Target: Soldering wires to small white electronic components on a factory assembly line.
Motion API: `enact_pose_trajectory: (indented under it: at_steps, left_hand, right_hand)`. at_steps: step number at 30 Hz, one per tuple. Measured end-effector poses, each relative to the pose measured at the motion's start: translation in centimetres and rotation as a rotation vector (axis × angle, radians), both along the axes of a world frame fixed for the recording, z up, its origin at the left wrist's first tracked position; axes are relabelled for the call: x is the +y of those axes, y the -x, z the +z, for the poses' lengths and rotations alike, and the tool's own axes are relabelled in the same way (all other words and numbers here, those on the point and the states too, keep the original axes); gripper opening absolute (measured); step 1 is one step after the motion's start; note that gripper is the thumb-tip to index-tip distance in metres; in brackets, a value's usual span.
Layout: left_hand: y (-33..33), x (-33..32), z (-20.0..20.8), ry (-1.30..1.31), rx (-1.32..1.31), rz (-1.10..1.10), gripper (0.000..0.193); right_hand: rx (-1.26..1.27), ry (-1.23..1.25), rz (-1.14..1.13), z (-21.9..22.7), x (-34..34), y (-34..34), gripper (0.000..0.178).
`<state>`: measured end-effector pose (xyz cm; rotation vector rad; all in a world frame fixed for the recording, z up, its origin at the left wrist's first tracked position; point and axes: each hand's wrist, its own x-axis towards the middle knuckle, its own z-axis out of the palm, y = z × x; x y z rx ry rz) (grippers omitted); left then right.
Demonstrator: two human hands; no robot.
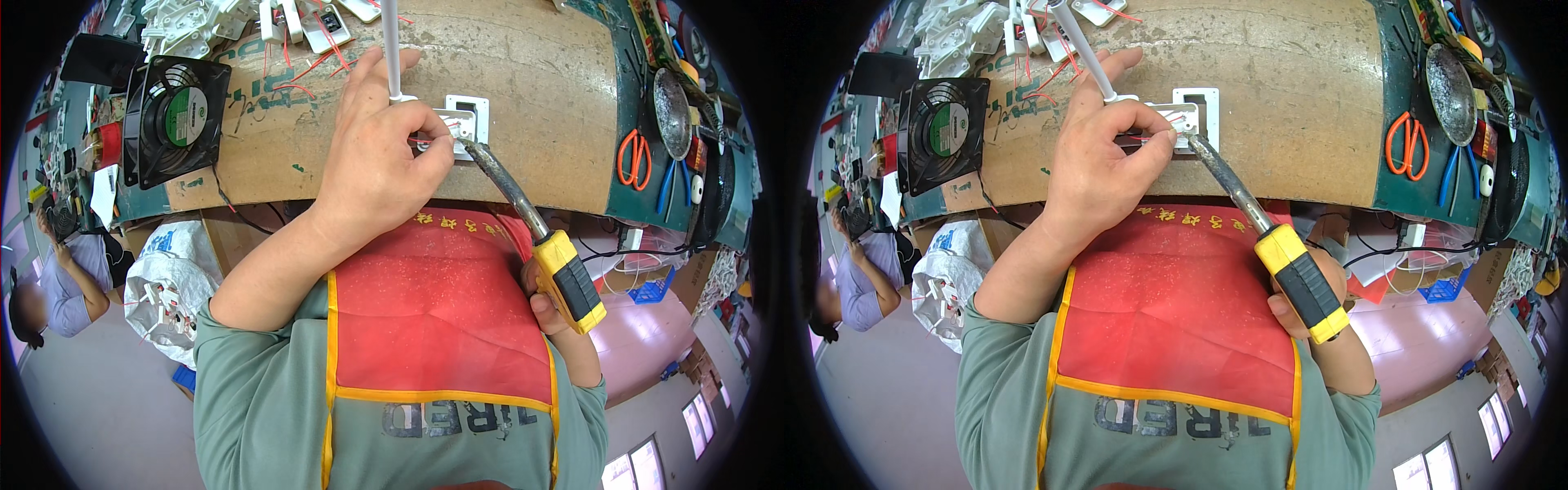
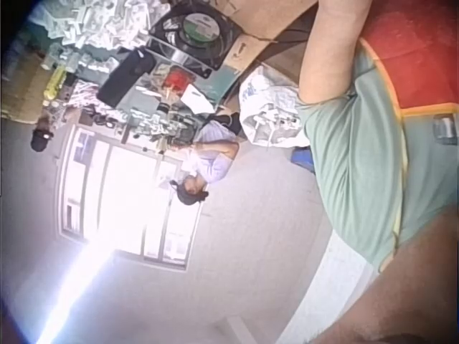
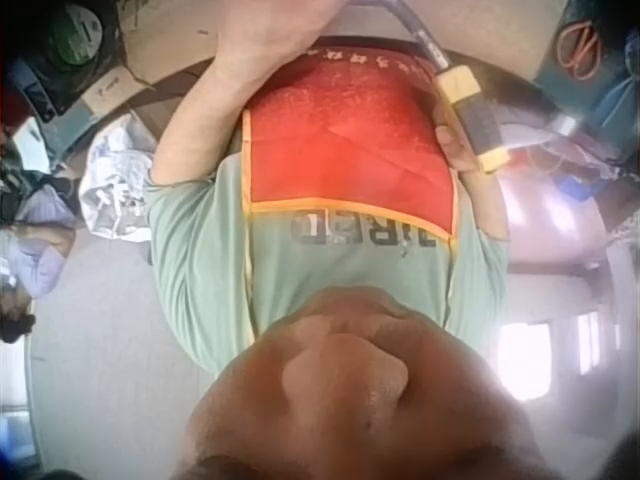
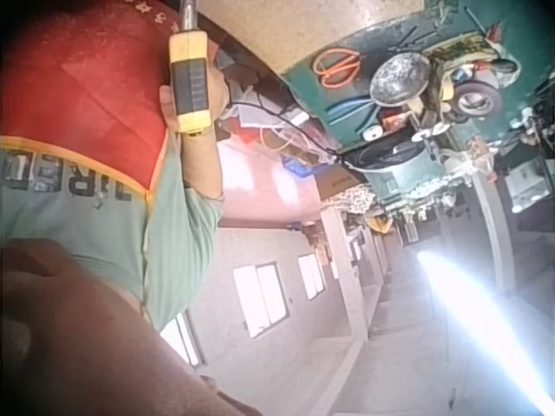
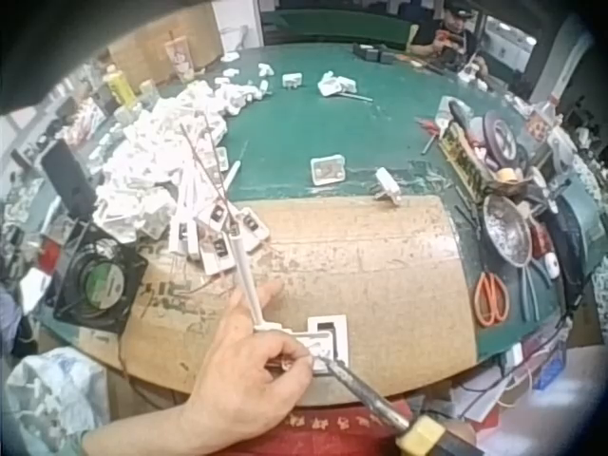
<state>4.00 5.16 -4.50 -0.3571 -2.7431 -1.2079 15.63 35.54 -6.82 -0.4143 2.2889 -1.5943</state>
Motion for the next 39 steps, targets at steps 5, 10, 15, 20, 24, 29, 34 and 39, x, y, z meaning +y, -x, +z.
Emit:
enact_pose_trajectory:
  at_steps: [5, 10, 15, 20, 24, 29, 34, 39]
  left_hand:
    - [0.0, -0.2, 0.0, 0.005, 0.000, -0.001, 0.009]
    - [0.2, 0.1, -0.1, 0.002, 0.008, -0.010, 0.007]
    - [0.3, 0.4, 0.1, -0.008, -0.008, -0.006, 0.006]
    - [0.1, 0.6, 0.5, -0.047, -0.095, 0.023, 0.007]
    - [0.1, 0.4, 0.5, 0.018, -0.071, -0.002, 0.006]
    - [0.0, 0.2, 0.8, 0.026, -0.104, 0.022, 0.006]
    - [-0.1, 0.4, 1.0, 0.027, -0.124, 0.032, 0.005]
    - [0.1, 0.4, 0.8, 0.039, -0.106, 0.016, 0.006]
  right_hand:
    - [-0.029, 0.068, -0.059, 0.0, -0.4, -0.2, 0.036]
    - [0.049, 0.443, -0.137, -0.2, -0.8, -0.2, 0.031]
    - [-0.012, 0.494, -0.233, 0.6, -0.2, 0.1, 0.082]
    - [0.010, 0.444, -0.503, 2.1, 1.6, 2.3, 0.081]
    - [0.322, 0.492, -0.635, 3.0, 3.9, 4.9, 0.071]
    - [0.538, 0.330, -0.866, 2.5, 7.3, 7.2, 0.060]
    - [0.217, 0.303, -0.880, 2.1, 7.4, 7.7, 0.047]
    - [0.058, 0.639, -0.707, 1.8, 4.1, 8.2, 0.053]
